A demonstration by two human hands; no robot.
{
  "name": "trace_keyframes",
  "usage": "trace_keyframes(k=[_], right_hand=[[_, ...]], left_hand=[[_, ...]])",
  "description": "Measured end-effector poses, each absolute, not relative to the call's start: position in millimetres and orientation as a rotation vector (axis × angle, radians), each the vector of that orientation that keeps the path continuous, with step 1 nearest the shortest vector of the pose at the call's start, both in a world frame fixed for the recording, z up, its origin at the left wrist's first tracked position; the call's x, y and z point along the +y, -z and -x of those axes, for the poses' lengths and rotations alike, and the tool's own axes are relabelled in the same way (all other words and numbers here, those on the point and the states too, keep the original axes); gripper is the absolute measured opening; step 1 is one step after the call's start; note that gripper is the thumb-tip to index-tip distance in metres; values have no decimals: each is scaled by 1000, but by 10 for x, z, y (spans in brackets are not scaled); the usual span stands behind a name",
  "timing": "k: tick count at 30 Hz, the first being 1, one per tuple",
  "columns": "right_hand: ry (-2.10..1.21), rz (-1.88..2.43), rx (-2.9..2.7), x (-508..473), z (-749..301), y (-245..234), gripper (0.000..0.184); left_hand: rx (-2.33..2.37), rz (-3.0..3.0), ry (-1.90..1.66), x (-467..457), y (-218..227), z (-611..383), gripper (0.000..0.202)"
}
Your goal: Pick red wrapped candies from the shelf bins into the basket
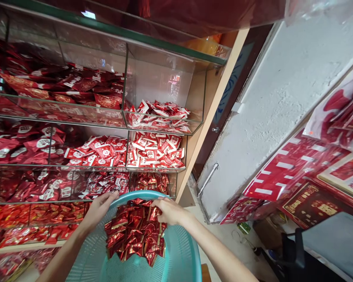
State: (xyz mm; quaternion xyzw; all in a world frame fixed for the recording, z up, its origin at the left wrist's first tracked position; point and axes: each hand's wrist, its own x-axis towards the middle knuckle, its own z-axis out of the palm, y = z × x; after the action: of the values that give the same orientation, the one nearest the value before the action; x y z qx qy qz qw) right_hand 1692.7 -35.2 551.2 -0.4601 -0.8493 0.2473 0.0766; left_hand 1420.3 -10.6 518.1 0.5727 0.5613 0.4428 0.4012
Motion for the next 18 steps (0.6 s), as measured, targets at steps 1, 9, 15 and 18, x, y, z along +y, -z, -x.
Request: trace_keyframes(k=[1,9,15,18], right_hand=[[-680,1396,-2616,-379,-16907,-5503,51],[-565,1381,-2783,-422,-16696,-5426,41],[-465,1439,-2683,-450,-16677,-5351,32],[-411,1425,-2630,-475,-16688,-5289,28]], left_hand=[[1418,-1446,-1123,-109,-5179,-14203,46],[1413,-1436,-1119,-126,-5191,-14202,47],[1405,-1416,-1116,-130,-5168,-14198,46],[1400,-1413,-1118,-130,-5164,-14202,46]])
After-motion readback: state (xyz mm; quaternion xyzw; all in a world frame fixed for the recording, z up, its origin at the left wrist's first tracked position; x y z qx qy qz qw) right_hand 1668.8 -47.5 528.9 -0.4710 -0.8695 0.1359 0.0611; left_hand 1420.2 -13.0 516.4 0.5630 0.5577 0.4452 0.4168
